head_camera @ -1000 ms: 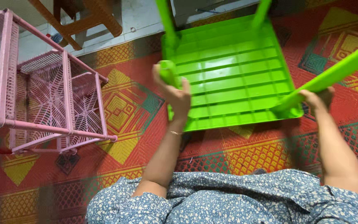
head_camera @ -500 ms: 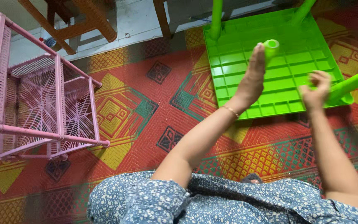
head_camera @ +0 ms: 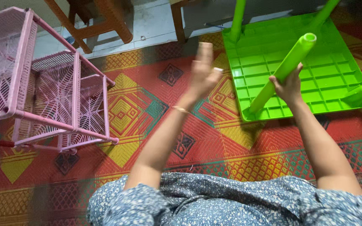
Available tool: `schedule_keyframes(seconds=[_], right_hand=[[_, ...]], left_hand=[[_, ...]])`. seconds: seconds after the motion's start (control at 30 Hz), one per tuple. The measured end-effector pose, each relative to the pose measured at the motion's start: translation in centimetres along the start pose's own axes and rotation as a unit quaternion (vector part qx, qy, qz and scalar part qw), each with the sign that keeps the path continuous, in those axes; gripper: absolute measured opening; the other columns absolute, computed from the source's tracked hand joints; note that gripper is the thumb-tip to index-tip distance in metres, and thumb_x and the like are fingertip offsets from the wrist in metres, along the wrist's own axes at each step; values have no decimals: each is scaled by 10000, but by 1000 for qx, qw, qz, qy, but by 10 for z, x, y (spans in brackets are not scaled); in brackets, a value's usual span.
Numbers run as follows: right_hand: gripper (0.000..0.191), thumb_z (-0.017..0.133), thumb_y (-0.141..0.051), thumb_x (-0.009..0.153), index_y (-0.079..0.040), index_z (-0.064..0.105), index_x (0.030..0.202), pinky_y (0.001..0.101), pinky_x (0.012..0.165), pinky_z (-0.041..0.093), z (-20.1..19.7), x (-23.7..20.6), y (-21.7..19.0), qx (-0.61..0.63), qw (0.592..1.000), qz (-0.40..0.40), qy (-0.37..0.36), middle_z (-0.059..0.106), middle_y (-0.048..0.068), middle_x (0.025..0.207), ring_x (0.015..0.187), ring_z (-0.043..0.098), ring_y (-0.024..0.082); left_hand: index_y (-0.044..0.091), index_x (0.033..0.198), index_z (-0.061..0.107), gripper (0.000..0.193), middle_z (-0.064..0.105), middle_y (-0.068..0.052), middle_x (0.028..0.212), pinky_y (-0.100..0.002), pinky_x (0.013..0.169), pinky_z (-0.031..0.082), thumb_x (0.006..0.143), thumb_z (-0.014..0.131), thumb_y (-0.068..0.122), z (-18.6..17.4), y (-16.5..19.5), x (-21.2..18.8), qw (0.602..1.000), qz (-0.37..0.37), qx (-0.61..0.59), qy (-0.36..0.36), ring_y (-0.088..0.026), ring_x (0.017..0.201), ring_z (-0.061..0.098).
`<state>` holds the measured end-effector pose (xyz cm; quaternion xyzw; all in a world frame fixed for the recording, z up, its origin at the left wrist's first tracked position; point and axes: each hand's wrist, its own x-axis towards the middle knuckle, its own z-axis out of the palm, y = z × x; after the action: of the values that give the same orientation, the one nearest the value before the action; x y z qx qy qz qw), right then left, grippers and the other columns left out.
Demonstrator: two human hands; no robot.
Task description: The person sits on a floor mat and disassembles a pink plastic storage rack, pulling the tubular legs off the basket trays and placing the removed legs into one of the baskets. A green plastic table with its legs lies nearby on the mat.
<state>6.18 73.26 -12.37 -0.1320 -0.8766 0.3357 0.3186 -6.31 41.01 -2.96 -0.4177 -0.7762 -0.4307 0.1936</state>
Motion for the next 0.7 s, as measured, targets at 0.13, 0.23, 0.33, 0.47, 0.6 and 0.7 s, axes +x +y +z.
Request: schedule_keyframes(seconds=[0.13, 0.23, 0.33, 0.47, 0.6, 0.7], right_hand=[[1285, 950, -374, 887, 188, -29, 1502, 496, 1113, 466, -13, 23, 4, -254, 941, -190, 116, 405, 481, 1472, 1315, 520, 569], [1220, 864, -345, 1006, 160, -78, 1593, 461, 1199, 447, -30, 18, 15, -63, 998, 6, -2, 497, 332, 1512, 1394, 542, 470], [1215, 877, -281, 973, 175, -77, 1571, 499, 1245, 417, -34, 8, 17, -78, 995, -54, 43, 354, 382, 1595, 1420, 462, 523], [1094, 873, -247, 990, 98, 51, 1625, 476, 1270, 397, -20, -3, 11, -98, 992, -53, 51, 311, 326, 1636, 1476, 432, 481], [927, 798, -125, 1003, 37, 160, 1655, 452, 1340, 291, -6, -33, 6, -56, 982, -99, 149, 279, 209, 1653, 1526, 351, 385], [773, 730, -166, 1021, 38, 256, 1597, 456, 1310, 316, 12, -54, -2, -31, 990, -56, 126, 353, 223, 1584, 1485, 394, 388]], left_hand=[[-85, 1626, 131, 830, 157, -285, 1717, -397, 1341, 144, 980, 615, 105, -145, -47, -22, 981, -105, 68, 150, -374, 1624, 161], [-45, 1676, 132, 859, 183, -239, 1763, -394, 1422, 147, 920, 534, 17, -238, -69, -49, 920, -114, 78, 366, -341, 1678, 222], [103, 1688, 200, 818, 122, -152, 1775, -515, 1373, 118, 1061, 556, 490, -306, -87, -101, 773, -161, 348, 506, -294, 1629, 117], [132, 1648, 196, 920, 147, -179, 1708, -611, 1316, 138, 980, 483, 695, -381, -127, -158, 591, -225, 502, 590, -355, 1605, 85], [-52, 1595, 228, 980, 233, -365, 1632, -570, 1239, 279, 988, 624, 609, -414, -154, -181, 605, -388, 287, 633, -474, 1533, 295], [-71, 1593, 92, 1032, 331, -311, 1598, -472, 1171, 383, 958, 582, 579, -412, -169, -187, 708, -312, 110, 624, -417, 1437, 464]])
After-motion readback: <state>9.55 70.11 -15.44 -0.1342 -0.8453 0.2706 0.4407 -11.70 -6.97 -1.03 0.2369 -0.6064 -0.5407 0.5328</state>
